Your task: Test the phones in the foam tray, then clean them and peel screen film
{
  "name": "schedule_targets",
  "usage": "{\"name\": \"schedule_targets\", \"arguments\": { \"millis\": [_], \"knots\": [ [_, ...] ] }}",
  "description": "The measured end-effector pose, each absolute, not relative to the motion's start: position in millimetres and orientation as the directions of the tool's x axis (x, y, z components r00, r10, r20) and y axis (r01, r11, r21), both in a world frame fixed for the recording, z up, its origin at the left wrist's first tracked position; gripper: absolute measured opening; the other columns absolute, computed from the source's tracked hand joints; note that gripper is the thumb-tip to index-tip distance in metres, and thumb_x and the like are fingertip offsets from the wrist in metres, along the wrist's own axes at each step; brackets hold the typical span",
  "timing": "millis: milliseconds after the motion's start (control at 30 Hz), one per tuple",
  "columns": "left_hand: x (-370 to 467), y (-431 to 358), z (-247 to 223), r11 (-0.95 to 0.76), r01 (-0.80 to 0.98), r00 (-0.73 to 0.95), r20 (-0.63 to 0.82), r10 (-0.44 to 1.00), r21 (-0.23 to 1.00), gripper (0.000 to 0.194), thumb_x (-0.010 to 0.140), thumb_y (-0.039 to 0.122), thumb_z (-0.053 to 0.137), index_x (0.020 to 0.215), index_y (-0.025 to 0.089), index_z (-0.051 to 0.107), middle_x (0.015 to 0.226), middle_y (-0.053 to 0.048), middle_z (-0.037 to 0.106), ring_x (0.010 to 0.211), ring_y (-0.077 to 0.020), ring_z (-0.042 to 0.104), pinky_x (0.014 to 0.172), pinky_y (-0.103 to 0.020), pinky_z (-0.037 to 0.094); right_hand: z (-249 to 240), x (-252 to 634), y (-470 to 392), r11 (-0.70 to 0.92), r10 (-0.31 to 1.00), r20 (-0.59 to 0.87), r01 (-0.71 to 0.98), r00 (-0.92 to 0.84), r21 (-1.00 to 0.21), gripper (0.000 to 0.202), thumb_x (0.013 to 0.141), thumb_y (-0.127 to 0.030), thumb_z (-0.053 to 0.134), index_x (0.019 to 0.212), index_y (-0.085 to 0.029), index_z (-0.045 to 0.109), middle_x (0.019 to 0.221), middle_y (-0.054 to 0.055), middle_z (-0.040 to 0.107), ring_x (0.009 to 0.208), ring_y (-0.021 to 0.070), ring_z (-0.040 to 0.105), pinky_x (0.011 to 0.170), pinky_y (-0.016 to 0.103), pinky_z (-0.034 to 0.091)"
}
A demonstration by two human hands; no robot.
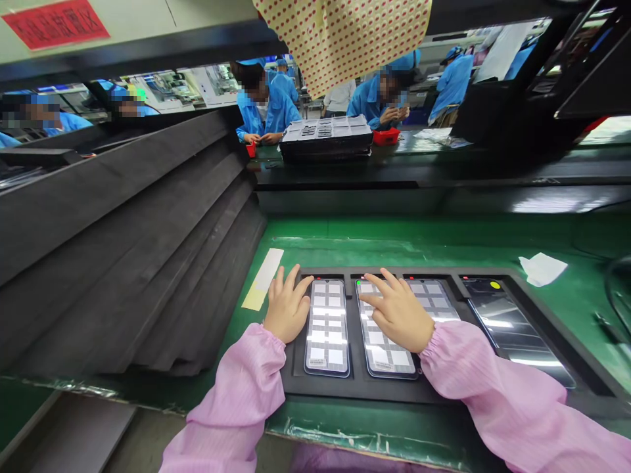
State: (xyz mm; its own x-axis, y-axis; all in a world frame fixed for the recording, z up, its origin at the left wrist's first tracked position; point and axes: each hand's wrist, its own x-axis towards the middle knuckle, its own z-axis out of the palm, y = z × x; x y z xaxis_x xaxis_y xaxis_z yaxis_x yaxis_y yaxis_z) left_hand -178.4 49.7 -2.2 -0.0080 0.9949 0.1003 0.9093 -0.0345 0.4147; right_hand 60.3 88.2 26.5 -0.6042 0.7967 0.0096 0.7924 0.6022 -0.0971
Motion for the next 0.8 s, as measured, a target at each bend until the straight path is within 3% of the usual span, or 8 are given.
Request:
{"name": "schedule_targets", "arguments": {
  "millis": [267, 667, 800],
  "knots": [
    [-179.3, 50.6, -4.0, -0.012, 0.919, -0.027, 0.092, 0.995, 0.394, 0.045, 0.085, 0.020, 0.032, 0.126, 0.024, 0.051, 0.145, -0.006, 0.029, 0.136, -0.0361, 0.011, 0.107, -0.056, 0.019, 35.6, 72.1, 53.1, 0.657, 0.733, -0.077, 0.733, -0.676, -0.175, 0.043, 0.077, -0.013, 0.041, 0.109, -0.026, 0.065, 0.138, 0.009, 0.041, 0.132, 0.0375, 0.023, 0.099, 0.061, 0.028],
    [-181.2, 51.7, -6.6, -0.005, 0.922, -0.045, 0.119, 0.992, 0.388, 0.045, 0.085, 0.022, 0.031, 0.125, 0.026, 0.051, 0.144, -0.005, 0.032, 0.136, -0.0351, 0.014, 0.107, -0.057, 0.021, 40.2, 87.1, 2.5, 0.645, 0.707, -0.076, 0.684, -0.704, -0.340, 0.042, 0.073, -0.012, 0.045, 0.104, -0.029, 0.066, 0.139, 0.005, 0.042, 0.134, 0.0348, 0.021, 0.103, 0.062, 0.022],
    [-184.8, 53.7, -10.4, -0.024, 0.929, -0.036, 0.154, 0.987, 0.370, 0.045, 0.085, 0.024, 0.032, 0.124, 0.025, 0.052, 0.143, -0.005, 0.034, 0.135, -0.0355, 0.017, 0.107, -0.057, 0.021, 38.8, 100.9, -4.5, 0.588, 0.778, 0.049, 0.700, -0.626, -0.404, 0.040, 0.073, -0.010, 0.040, 0.102, -0.025, 0.064, 0.134, 0.005, 0.048, 0.133, 0.0304, 0.027, 0.103, 0.057, 0.028]
  ]
}}
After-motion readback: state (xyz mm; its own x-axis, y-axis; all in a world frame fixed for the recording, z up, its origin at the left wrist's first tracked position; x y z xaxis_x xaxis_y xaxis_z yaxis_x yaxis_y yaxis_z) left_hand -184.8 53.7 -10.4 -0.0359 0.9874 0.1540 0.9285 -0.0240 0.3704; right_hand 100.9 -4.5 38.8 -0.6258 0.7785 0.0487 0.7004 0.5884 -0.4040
